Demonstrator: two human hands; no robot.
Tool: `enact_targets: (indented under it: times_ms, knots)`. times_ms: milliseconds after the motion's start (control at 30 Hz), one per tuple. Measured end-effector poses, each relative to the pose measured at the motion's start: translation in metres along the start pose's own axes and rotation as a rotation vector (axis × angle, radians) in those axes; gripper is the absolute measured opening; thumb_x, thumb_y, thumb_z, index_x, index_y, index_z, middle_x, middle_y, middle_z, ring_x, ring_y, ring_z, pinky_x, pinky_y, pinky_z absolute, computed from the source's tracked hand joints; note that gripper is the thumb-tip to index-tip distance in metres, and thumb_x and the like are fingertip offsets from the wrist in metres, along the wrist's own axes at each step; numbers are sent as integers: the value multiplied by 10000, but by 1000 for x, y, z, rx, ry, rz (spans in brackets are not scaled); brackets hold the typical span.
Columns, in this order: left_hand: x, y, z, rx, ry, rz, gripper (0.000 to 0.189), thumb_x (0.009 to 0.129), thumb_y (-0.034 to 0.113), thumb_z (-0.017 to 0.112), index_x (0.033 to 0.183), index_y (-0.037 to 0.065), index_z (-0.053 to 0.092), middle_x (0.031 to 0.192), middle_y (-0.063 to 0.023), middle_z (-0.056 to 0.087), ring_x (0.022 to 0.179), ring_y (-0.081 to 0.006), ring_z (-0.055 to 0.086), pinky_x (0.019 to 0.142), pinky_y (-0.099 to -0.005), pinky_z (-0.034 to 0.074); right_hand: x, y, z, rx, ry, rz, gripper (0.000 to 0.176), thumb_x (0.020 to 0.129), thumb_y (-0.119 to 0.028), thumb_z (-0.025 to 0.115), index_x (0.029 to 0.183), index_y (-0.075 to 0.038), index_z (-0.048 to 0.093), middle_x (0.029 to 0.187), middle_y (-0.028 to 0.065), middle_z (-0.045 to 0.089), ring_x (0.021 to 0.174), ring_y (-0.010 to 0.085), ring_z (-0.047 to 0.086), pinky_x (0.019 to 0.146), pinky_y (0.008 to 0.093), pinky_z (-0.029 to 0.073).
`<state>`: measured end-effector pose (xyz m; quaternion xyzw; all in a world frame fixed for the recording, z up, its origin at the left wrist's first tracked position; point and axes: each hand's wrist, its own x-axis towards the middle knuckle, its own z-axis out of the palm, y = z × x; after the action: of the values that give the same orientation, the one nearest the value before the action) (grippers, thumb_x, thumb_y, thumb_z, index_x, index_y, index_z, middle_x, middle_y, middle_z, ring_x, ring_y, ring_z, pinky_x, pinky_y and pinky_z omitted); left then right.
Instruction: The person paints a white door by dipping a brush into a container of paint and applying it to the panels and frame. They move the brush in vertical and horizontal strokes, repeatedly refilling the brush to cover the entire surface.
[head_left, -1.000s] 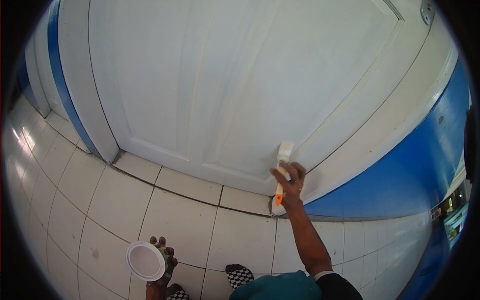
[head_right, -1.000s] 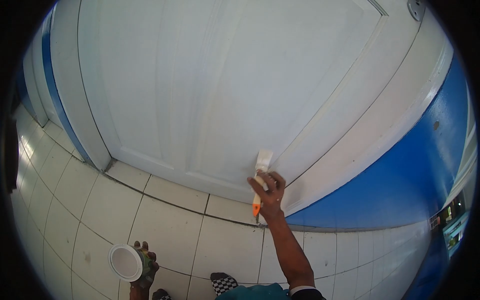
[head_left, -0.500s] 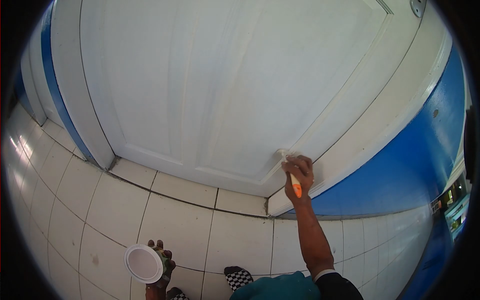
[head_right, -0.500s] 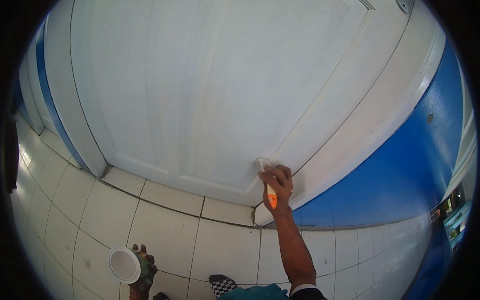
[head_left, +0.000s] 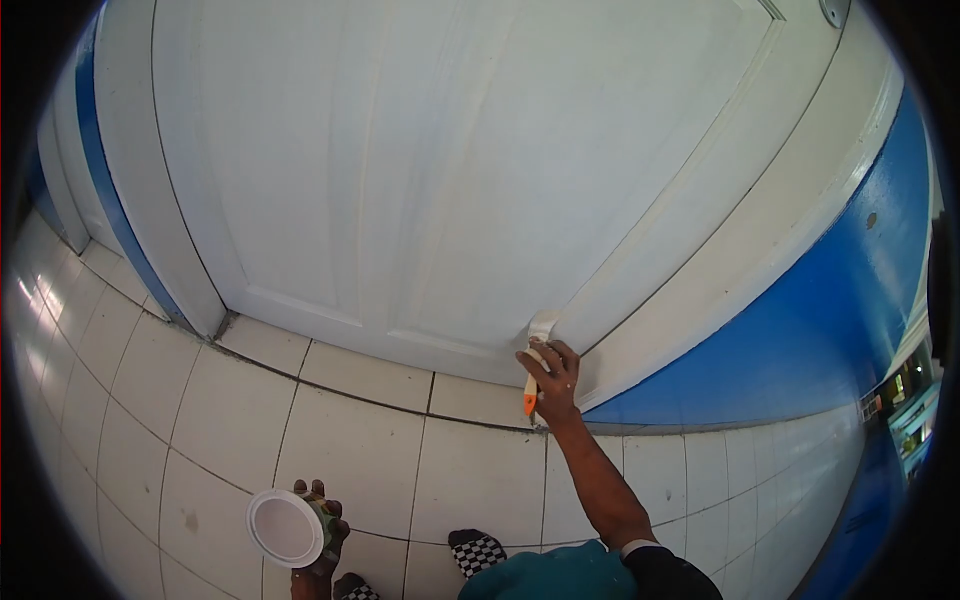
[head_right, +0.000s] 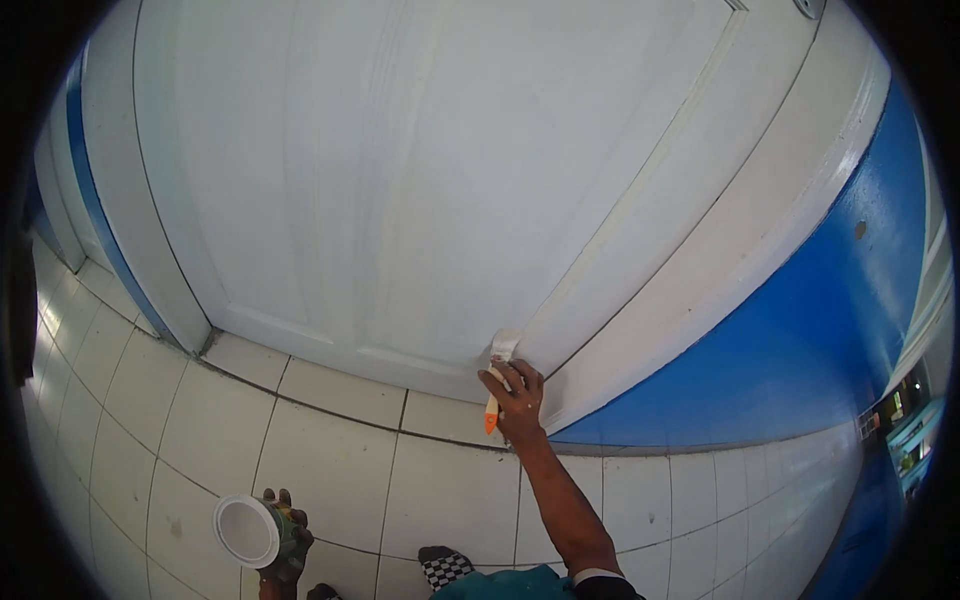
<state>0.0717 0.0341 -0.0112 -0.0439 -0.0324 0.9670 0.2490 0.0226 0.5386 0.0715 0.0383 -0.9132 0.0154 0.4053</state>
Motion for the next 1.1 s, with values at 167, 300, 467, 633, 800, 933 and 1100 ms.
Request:
enact_targets:
  times_ms: [167,300,467,633,800,933,1100]
  knots:
    - [0,-1,2,13,11,5,626,1084,489,563,1615,177,450,1649,-131,455,1394,-363,525,1115,-583,512,-41,-3,22,111,-150,9,468,697,-18,778,1141,-160,813,1314,41,722,1218,321,606,1000,472,506]
    - [-2,0,-2,-1,8,1,622,1085,490,560,1614,180,455,1647,-129,459,1392,-364,528,1115,-584,510,-41,-8,17,203,-238,14,432,693,37,770,1086,-140,798,1255,44,740,1121,324,649,920,471,542]
    - [-4,0,-3,49,13,34,616,1089,492,548,1615,183,456,1639,-128,469,1382,-364,537,1104,-584,519,-12,-5,-3,309,-210,41,365,726,93,789,1035,-101,790,1137,71,770,1027,326,674,876,439,565]
    - [-2,-1,11,-23,54,30,560,1108,465,515,1585,174,483,1613,-142,490,1370,-385,555,1085,-606,530,75,-1,-59,256,105,91,305,753,109,828,1002,-65,793,1048,98,797,984,316,696,849,422,594]
    - [-1,3,-1,-90,56,-5,542,1118,457,489,1580,175,492,1631,-146,477,1391,-395,535,1103,-622,503,148,9,-111,160,347,26,286,730,123,831,949,-58,795,1080,60,806,1006,302,701,857,399,606]
    - [1,9,-20,-86,37,-20,541,1118,456,487,1584,181,490,1624,-144,482,1386,-394,539,1090,-614,509,193,10,-145,70,514,-56,292,777,138,816,987,-64,794,1114,68,801,1059,290,694,899,384,620]
    - [9,18,7,-576,373,82,762,1037,486,640,1617,43,420,1646,-248,433,1376,-470,488,1126,-633,476,243,17,-179,-107,809,-185,253,856,104,785,1055,-54,783,1163,64,786,1153,291,669,972,387,618]
